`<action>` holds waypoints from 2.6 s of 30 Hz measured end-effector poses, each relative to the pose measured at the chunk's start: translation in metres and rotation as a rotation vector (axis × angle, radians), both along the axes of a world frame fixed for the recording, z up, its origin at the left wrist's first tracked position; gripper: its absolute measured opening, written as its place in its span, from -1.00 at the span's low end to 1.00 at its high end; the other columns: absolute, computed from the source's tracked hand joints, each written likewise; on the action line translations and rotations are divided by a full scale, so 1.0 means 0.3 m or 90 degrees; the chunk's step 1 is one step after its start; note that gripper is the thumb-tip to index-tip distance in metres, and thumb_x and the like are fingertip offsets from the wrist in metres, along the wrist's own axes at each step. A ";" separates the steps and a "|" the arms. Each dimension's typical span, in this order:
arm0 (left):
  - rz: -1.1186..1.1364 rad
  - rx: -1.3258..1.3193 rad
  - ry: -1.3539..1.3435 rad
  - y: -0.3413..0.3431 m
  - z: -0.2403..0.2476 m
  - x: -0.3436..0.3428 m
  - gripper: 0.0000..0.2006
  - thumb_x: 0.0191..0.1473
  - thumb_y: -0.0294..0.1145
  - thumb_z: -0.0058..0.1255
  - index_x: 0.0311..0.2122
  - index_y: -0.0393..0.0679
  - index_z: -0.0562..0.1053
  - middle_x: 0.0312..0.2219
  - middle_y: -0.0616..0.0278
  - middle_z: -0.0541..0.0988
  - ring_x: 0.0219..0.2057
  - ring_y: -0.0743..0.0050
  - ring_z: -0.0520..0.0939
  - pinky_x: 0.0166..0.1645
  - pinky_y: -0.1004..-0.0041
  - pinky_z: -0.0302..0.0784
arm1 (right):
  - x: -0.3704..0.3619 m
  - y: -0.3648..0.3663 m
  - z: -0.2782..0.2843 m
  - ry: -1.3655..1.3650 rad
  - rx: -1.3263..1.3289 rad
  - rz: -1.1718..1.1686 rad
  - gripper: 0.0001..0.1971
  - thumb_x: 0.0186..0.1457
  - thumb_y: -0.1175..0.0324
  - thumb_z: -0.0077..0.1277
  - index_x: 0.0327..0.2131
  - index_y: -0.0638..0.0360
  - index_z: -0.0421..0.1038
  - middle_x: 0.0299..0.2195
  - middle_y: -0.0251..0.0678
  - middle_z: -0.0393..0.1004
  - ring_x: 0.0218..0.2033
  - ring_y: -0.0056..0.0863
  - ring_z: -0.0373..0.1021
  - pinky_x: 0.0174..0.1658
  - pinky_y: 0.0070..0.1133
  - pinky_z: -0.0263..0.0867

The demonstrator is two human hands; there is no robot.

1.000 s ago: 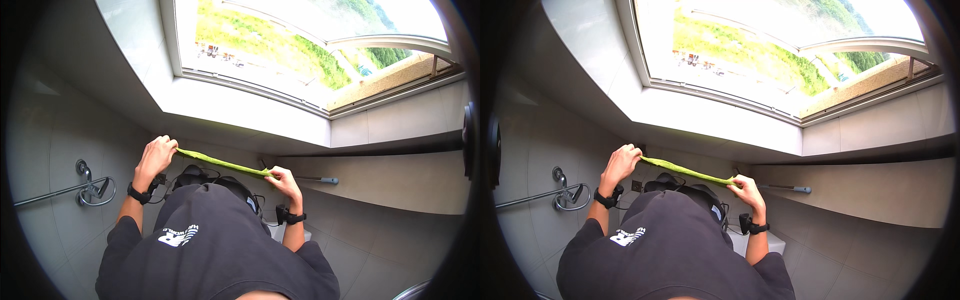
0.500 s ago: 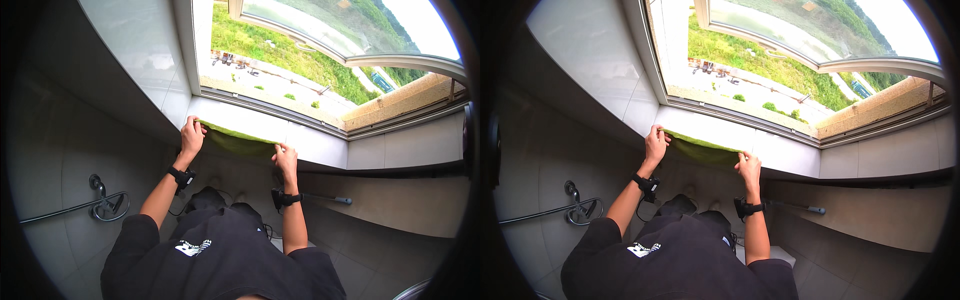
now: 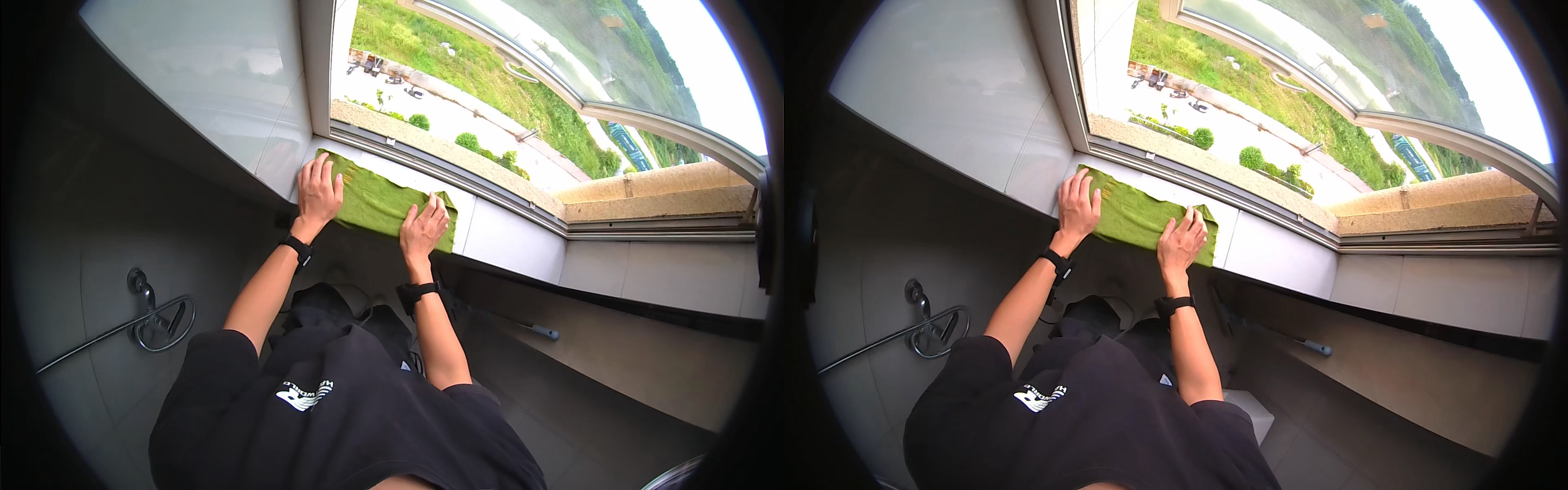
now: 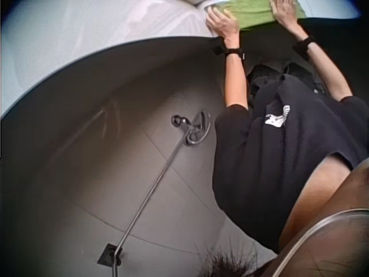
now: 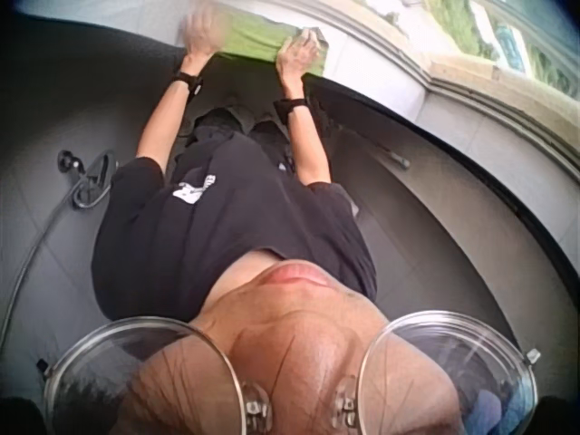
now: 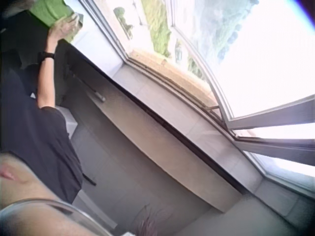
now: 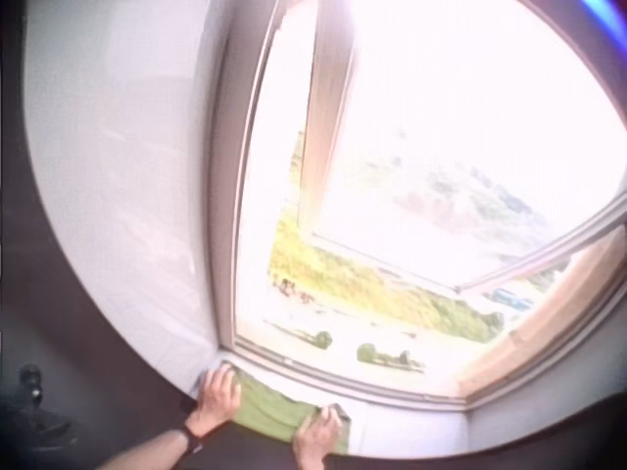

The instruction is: The person wipes a windowsill, a toilet tank, a bathroom sink, and a glass shower door with a cloth.

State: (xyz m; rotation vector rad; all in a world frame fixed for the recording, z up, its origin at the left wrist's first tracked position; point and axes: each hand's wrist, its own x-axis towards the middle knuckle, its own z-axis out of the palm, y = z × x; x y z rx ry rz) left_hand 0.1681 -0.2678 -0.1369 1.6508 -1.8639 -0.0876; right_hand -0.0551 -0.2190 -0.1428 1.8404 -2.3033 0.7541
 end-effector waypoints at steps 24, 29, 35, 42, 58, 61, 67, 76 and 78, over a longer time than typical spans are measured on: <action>-0.053 0.084 -0.158 0.066 -0.041 -0.045 -0.24 0.05 -0.11 -0.11 0.22 -0.50 0.07 0.28 -0.21 0.01 0.33 -0.09 -0.02 0.36 0.07 -0.11 | 0.163 -0.053 0.006 0.080 0.078 0.335 -0.42 0.20 0.12 -0.18 0.20 0.28 0.15 0.30 0.01 -0.04 0.35 -0.13 -0.13 0.34 -0.26 -0.19; -0.020 0.081 -0.145 0.066 -0.072 -0.061 -0.32 0.12 -0.17 -0.18 0.24 -0.44 0.06 0.31 -0.15 -0.05 0.35 -0.03 -0.07 0.37 0.10 -0.16 | 0.159 -0.072 0.006 0.063 0.018 0.393 -0.48 0.21 0.14 -0.19 0.17 0.23 0.23 0.27 -0.07 0.07 0.33 -0.22 -0.05 0.32 -0.27 -0.13; -0.044 0.223 -0.219 0.086 -0.048 -0.132 -0.30 0.17 -0.13 -0.27 0.27 -0.46 -0.01 0.32 -0.23 -0.17 0.36 -0.13 -0.23 0.38 0.03 -0.32 | 0.120 -0.031 0.003 0.045 0.000 0.304 -0.51 0.24 0.10 -0.22 0.20 0.02 0.22 0.27 -0.20 0.11 0.31 -0.30 0.00 0.32 -0.27 -0.11; -0.293 0.149 -0.219 0.051 -0.096 -0.381 -0.28 0.12 -0.16 -0.17 0.25 -0.50 0.00 0.31 -0.26 -0.15 0.36 -0.17 -0.19 0.37 0.01 -0.26 | -0.171 0.038 -0.017 0.058 -0.013 0.160 -0.53 0.22 0.08 -0.19 0.17 -0.08 0.28 0.25 -0.29 0.16 0.29 -0.37 0.04 0.30 -0.32 -0.08; -0.528 0.006 -0.162 0.222 -0.075 -1.394 -0.33 0.09 -0.12 -0.16 0.18 -0.48 0.16 0.27 -0.25 0.03 0.33 -0.13 -0.03 0.36 0.00 -0.16 | -1.267 0.286 -0.014 0.010 0.074 -0.083 -0.46 0.16 0.12 -0.06 0.21 -0.06 0.21 0.29 -0.25 0.06 0.32 -0.27 -0.04 0.31 -0.27 -0.07; -0.518 0.014 -0.135 0.254 -0.051 -1.540 -0.34 0.06 -0.15 -0.15 0.16 -0.49 0.19 0.26 -0.27 0.05 0.33 -0.13 -0.01 0.35 0.00 -0.14 | -1.402 0.313 -0.043 0.030 0.032 -0.095 -0.46 0.14 0.14 -0.04 0.20 -0.03 0.21 0.28 -0.20 0.08 0.29 -0.21 0.01 0.28 -0.24 -0.01; -0.555 0.004 -0.134 0.227 -0.031 -1.689 -0.34 -0.02 -0.21 -0.16 0.15 -0.49 0.22 0.24 -0.25 0.10 0.32 -0.11 0.04 0.35 0.01 -0.12 | -1.426 0.267 -0.054 0.015 0.026 -0.067 -0.46 0.15 0.26 -0.10 0.21 0.04 0.18 0.27 -0.12 0.08 0.27 -0.15 0.04 0.27 -0.25 0.01; -0.568 -0.016 -0.109 0.193 -0.021 -1.733 -0.35 -0.07 -0.21 -0.13 0.13 -0.42 0.26 0.23 -0.14 0.16 0.30 -0.01 0.09 0.36 0.11 -0.07 | -1.439 0.242 -0.045 -0.011 -0.077 -0.087 -0.53 0.13 0.34 -0.14 0.16 0.06 0.27 0.21 -0.14 0.19 0.23 -0.17 0.12 0.24 -0.28 0.05; -0.551 -0.031 -0.124 0.189 -0.040 -1.735 -0.35 -0.07 -0.22 -0.13 0.14 -0.39 0.27 0.24 -0.12 0.15 0.31 0.03 0.09 0.36 0.12 -0.07 | -1.441 0.244 -0.057 0.013 -0.056 -0.090 -0.53 0.12 0.34 -0.12 0.15 0.06 0.28 0.21 -0.15 0.19 0.22 -0.17 0.13 0.23 -0.28 0.07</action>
